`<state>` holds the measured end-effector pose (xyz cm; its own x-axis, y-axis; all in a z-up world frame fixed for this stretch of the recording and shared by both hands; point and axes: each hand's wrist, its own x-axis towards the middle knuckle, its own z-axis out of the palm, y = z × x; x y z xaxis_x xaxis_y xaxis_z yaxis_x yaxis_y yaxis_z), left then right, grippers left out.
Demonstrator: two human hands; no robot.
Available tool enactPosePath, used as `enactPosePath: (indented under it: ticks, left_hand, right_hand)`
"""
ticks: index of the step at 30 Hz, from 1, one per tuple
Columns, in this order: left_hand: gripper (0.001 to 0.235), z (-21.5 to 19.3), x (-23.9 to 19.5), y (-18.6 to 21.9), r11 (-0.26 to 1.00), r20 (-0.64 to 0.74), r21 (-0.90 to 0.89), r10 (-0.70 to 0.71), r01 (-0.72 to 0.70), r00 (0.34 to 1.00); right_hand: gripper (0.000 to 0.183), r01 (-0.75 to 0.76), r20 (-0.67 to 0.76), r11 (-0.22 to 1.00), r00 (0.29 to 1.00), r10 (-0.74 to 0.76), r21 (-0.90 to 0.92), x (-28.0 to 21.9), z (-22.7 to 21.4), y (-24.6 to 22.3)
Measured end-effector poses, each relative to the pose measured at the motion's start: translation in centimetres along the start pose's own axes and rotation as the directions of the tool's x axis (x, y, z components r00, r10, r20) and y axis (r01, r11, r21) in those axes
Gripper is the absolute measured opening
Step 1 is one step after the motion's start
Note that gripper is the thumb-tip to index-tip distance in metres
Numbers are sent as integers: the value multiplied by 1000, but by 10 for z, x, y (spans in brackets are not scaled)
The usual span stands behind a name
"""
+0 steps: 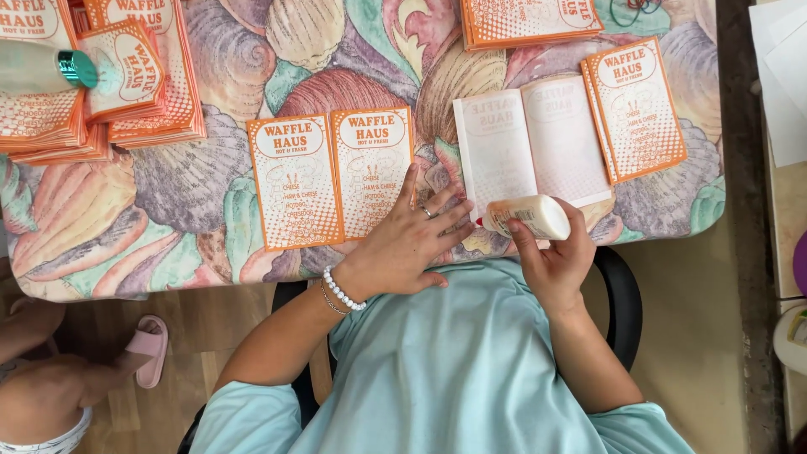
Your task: Applying glue to paper bag templates and folding them to assemble the bags.
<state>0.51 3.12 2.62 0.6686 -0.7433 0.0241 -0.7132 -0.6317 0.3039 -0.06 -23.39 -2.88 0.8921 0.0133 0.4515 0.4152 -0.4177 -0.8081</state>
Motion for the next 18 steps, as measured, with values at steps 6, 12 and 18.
enactPosePath:
  ticks: [6,12,18]
  left_hand:
    - [88,-5,-1,-3,1000,30,-6,13,-13,999]
    - [88,-10,-1,-1,999,29,34,12,-13,1000]
    - [88,-14,-1,0,999,53,35,10,-11,999]
  right_hand:
    - [45,29,2,999,1000,-29,-31,6,2,-4]
    - [44,35,-9,999,999,-35,-25,5,1,-3]
    - [42,11,-13,999,1000,-11,48,3,1,1]
